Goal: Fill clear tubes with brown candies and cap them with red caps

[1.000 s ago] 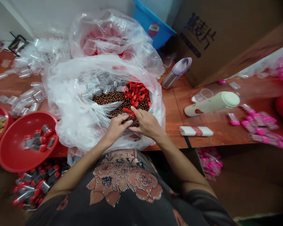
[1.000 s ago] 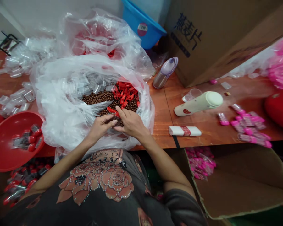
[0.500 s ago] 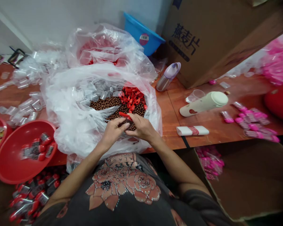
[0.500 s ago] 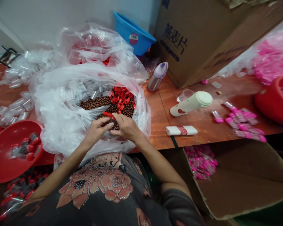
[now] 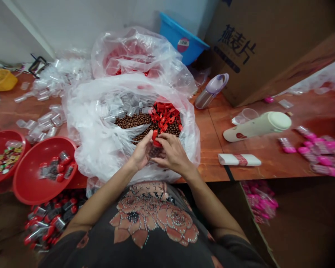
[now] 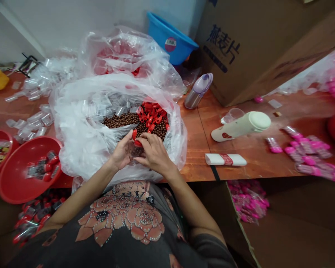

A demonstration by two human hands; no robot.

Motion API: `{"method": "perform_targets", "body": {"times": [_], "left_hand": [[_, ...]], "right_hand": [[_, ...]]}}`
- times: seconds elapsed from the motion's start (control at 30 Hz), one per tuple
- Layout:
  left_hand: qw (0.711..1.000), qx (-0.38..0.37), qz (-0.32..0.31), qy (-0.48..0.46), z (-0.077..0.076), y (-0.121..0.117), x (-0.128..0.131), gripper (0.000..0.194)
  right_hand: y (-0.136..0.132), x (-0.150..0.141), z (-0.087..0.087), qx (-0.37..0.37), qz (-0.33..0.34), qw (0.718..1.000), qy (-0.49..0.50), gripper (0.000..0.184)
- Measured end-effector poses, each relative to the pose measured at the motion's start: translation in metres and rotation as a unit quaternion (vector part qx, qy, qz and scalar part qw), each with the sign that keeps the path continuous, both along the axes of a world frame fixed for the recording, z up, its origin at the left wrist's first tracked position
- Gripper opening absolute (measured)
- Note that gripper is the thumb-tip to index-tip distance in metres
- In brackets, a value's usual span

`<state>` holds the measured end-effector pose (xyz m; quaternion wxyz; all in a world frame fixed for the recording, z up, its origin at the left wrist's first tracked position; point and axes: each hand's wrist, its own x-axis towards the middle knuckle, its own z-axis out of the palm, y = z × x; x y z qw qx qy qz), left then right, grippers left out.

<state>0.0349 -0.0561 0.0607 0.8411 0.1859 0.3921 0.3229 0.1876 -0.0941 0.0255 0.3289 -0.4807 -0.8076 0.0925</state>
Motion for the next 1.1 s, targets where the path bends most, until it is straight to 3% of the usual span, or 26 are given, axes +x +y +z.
{"method": "perform_targets", "body": {"times": [0.1,0.23,0.33,0.43,0.53,0.63,0.7,0.83,0.9,1.0,1.1], "left_hand": [[1.000,0.009,0.003,-0.011,-0.001,0.001,0.003,0.036],[0.998,-0.016,-0.052,-0.034,-0.004,0.003,0.006,0.054],[1.000,-0.014,-0.009,-0.023,-0.001,0.006,0.007,0.058],[0.998,0.011,0.065,-0.011,0.003,0.010,0.004,0.059],[0.994,0.030,0.105,-0.030,0.007,0.012,-0.001,0.060],[0.992,0.041,0.112,-0.049,0.010,0.012,-0.004,0.059],[0.992,0.041,0.109,-0.049,0.010,0.012,-0.004,0.056],[0.992,0.031,0.111,-0.045,0.010,0.011,-0.001,0.048],[0.993,0.020,0.111,-0.044,0.010,0.010,0.000,0.046],[0.994,-0.009,0.100,-0.048,0.008,0.010,0.003,0.044],[0.996,-0.030,0.075,-0.040,0.006,0.009,0.004,0.046]], "right_hand": [[-0.002,-0.001,0.000,0.006,-0.011,1.000,0.022,0.069],[0.000,-0.002,0.003,-0.014,-0.021,0.999,0.039,0.069],[0.006,0.005,0.000,-0.043,-0.022,0.995,0.088,0.078],[0.015,0.017,-0.015,-0.109,-0.040,0.980,0.159,0.056],[0.021,0.026,-0.037,-0.163,-0.066,0.981,0.079,0.034],[0.022,0.026,-0.053,-0.177,-0.048,0.982,-0.034,0.027],[0.021,0.022,-0.055,-0.163,-0.054,0.985,-0.027,0.028],[0.017,0.013,-0.033,-0.096,-0.092,0.982,0.133,0.039],[0.016,0.009,-0.016,-0.067,-0.062,0.982,0.167,0.064],[0.017,0.003,0.005,-0.051,0.012,0.992,0.117,0.097],[0.021,-0.002,0.013,-0.062,0.040,0.995,0.063,0.102]]}}
